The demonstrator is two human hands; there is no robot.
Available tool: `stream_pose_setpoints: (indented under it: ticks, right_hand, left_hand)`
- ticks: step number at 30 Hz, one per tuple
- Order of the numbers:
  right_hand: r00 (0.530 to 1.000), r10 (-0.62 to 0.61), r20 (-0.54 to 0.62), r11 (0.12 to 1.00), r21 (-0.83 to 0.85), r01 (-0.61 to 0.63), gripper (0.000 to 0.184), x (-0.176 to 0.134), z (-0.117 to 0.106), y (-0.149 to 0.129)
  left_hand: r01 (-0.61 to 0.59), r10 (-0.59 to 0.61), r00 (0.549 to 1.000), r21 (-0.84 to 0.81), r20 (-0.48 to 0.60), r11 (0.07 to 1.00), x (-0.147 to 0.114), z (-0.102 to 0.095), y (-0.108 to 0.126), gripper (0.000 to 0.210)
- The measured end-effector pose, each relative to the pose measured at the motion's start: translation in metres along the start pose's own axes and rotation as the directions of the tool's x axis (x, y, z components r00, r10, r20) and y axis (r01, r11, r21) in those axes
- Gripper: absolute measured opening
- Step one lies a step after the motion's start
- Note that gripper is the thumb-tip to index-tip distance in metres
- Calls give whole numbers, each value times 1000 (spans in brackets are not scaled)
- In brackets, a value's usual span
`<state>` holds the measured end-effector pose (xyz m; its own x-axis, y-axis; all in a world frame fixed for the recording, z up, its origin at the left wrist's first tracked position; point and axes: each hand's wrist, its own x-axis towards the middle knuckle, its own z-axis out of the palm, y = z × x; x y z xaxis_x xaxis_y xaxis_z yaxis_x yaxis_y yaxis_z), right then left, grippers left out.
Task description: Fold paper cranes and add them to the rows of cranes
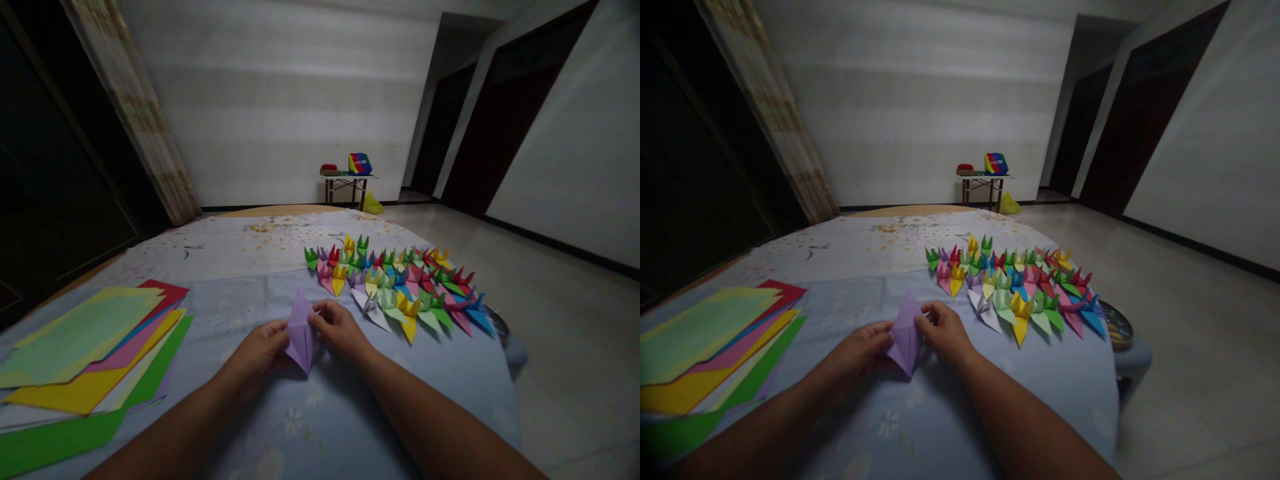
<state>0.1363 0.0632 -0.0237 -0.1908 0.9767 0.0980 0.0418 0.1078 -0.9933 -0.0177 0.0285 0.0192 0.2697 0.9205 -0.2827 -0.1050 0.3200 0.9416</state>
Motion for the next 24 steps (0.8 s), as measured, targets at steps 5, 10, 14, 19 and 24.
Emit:
stream_pose_setpoints:
  ticks: [5, 10, 14, 19, 24]
  right_hand:
    - [996, -88, -27, 970, -228, 79, 24, -5, -6, -6]
    - [990, -138, -29, 936, -331, 121, 25, -3, -9, -1]
    - [993, -118, 1, 962, -247, 115, 28, -2, -10, 6]
    - [997, -36, 63, 999, -18, 37, 35, -5, -11, 7]
    - [997, -35, 67, 998, 61, 30, 28, -5, -16, 2]
  left_hand:
    - [-97, 104, 990, 67, -95, 993, 15, 8, -14, 32]
    - [-172, 183, 973, 91, -138, 981, 20, 10, -19, 36]
    - [-174, 177, 976, 34, -128, 984, 22, 4, -20, 39]
    - [-167, 167, 973, 14, -160, 986, 22, -5, -20, 39]
    - [-158, 155, 977, -13, -146, 987, 25, -10, -21, 37]
